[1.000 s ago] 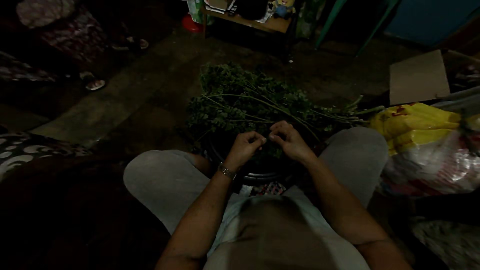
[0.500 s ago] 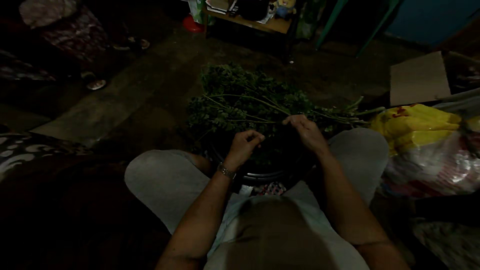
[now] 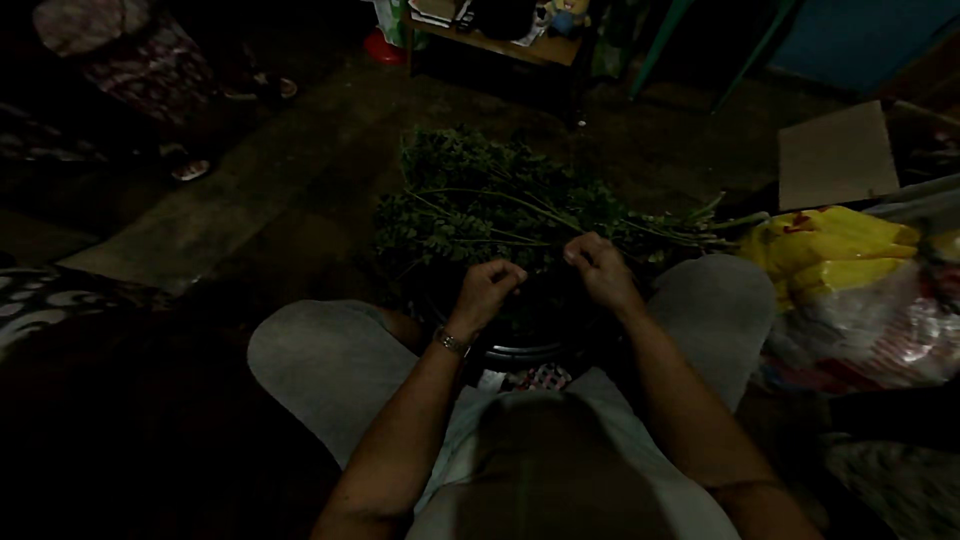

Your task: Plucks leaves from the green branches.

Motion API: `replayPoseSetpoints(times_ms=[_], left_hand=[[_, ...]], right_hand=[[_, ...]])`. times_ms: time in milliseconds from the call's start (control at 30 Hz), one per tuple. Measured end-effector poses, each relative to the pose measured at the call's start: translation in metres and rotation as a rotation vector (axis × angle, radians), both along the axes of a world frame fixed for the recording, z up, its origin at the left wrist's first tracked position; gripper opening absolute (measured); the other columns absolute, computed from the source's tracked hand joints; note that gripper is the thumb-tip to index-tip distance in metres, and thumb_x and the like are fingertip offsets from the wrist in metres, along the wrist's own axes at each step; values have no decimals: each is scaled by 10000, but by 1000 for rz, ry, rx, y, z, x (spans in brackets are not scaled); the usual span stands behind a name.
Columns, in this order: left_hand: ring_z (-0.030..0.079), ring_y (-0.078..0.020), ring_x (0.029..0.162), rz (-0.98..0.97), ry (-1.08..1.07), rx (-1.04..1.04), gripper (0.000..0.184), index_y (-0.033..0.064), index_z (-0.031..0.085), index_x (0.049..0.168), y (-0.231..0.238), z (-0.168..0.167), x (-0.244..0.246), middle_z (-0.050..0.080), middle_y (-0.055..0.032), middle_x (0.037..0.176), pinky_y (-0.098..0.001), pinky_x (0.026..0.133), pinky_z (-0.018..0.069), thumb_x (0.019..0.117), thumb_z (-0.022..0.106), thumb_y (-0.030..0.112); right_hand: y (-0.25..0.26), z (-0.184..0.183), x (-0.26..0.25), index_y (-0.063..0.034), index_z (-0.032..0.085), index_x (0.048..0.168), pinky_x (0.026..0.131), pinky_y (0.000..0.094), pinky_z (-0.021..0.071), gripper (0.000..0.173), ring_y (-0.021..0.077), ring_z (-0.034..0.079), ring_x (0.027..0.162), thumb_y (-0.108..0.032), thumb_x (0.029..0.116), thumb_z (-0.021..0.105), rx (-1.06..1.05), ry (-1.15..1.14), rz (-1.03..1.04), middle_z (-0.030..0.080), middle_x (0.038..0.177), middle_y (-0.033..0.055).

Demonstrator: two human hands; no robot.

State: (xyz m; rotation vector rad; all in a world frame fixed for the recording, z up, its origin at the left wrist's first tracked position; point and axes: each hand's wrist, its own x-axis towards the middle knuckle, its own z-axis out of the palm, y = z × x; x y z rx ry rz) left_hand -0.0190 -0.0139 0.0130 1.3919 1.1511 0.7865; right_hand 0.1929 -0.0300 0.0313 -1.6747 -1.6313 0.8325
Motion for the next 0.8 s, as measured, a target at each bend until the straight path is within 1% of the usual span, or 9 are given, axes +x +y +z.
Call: replayPoseSetpoints(times_ms=[67,167,233,333,467,567,667,733,800], left_hand=[[573,-35,675,2,23,2,113,10,690,975,1,1,-2,645,-1,799,-200,646,496,1015,607,76],[562,-31,656,9,6,5,111,21,691,959,2,0,-3,641,7,782,-193,622,481,1012,612,78],[561,-26,646,8,-19,7,110,24,689,947,2,-2,-3,639,12,768,-185,614,482,1010,615,76],[557,-26,638,8,-35,8,119,23,691,941,2,-3,-2,634,16,753,-184,609,478,1011,615,81],[552,-20,626,9,-30,-2,114,26,691,931,1,-2,-2,628,21,734,-176,602,473,1007,620,73],[547,-24,626,17,-17,-10,119,28,690,934,2,-1,-2,623,23,734,-180,601,467,1010,618,85],[556,-27,656,31,-65,-12,136,37,689,926,3,-5,-4,625,29,755,-188,627,478,1016,596,78],[552,-36,659,43,-115,-24,154,47,689,901,4,-6,-4,618,30,741,-196,631,477,1013,583,61],[544,-37,653,53,-149,-42,177,52,694,887,5,-7,-5,611,33,732,-195,623,469,1012,568,50]], right_hand=[[0,2,2,53,679,1127,1070,644,336,266,431,507,1251,-139,1076,502,10,-46,-21,610,1252,236],[-2,1,3,15,695,1189,1088,645,313,377,408,474,1306,-230,1106,420,19,-34,53,575,1355,204],[-1,-1,1,-1,726,1138,1090,629,323,348,387,460,1325,-264,1079,506,19,3,102,556,1398,177],[-1,-5,-3,-17,738,986,1088,628,341,199,383,457,1326,-208,987,685,43,37,143,562,1383,164],[-1,-6,-8,21,710,912,1090,636,316,160,398,451,1322,-96,994,637,71,-5,156,563,1372,185],[-1,-4,-4,53,656,1078,1063,629,366,201,414,493,1273,-106,1050,535,56,-1,31,560,1333,222],[1,-1,6,45,684,1186,1055,595,403,314,408,519,1261,-166,1092,473,58,51,-99,587,1344,220],[1,3,10,28,678,1241,1093,599,377,379,410,486,1319,-196,1113,401,21,95,-79,558,1405,219],[-1,6,11,-3,666,1266,1077,540,422,392,349,516,1302,-236,1116,390,-29,145,-12,558,1400,199]])
